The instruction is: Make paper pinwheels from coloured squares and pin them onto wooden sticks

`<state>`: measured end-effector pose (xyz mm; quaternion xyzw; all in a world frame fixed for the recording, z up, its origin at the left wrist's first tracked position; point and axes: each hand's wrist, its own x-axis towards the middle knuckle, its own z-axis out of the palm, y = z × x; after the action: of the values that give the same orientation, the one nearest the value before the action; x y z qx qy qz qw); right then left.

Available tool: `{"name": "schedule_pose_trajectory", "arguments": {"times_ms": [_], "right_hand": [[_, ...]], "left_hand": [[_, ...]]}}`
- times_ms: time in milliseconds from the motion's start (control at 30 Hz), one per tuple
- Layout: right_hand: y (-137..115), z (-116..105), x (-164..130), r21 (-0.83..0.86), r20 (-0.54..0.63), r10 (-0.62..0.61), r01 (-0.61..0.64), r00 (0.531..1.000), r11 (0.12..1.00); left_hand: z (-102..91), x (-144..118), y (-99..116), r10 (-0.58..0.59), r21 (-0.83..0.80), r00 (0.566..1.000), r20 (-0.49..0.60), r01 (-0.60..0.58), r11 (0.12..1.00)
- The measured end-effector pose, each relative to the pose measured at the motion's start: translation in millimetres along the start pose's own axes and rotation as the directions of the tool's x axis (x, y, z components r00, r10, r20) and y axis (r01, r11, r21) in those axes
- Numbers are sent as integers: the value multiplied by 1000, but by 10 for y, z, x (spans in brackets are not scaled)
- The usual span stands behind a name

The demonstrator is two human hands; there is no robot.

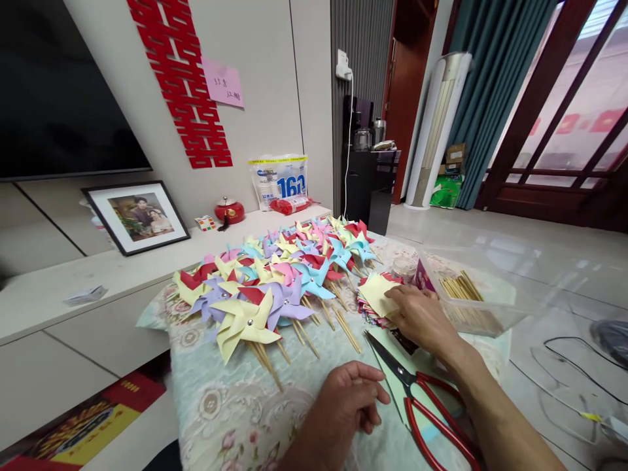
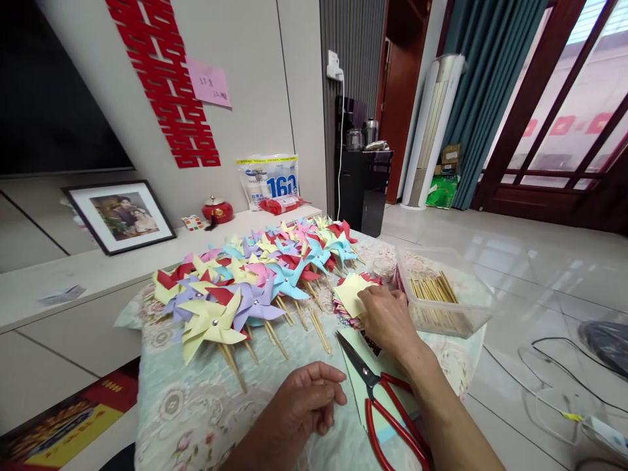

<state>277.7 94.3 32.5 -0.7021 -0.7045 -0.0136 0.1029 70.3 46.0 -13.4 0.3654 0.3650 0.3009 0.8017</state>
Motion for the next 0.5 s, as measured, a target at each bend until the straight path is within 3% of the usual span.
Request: {"name": "schedule_pose_trajectory", "arguments": {"times_ms": [500], "right_hand": [[54,62,60,-6,21,-25,25,999,1000]], "left_hand": [[3,1,-33,3,4,1000,-20,-3,1000]]}}
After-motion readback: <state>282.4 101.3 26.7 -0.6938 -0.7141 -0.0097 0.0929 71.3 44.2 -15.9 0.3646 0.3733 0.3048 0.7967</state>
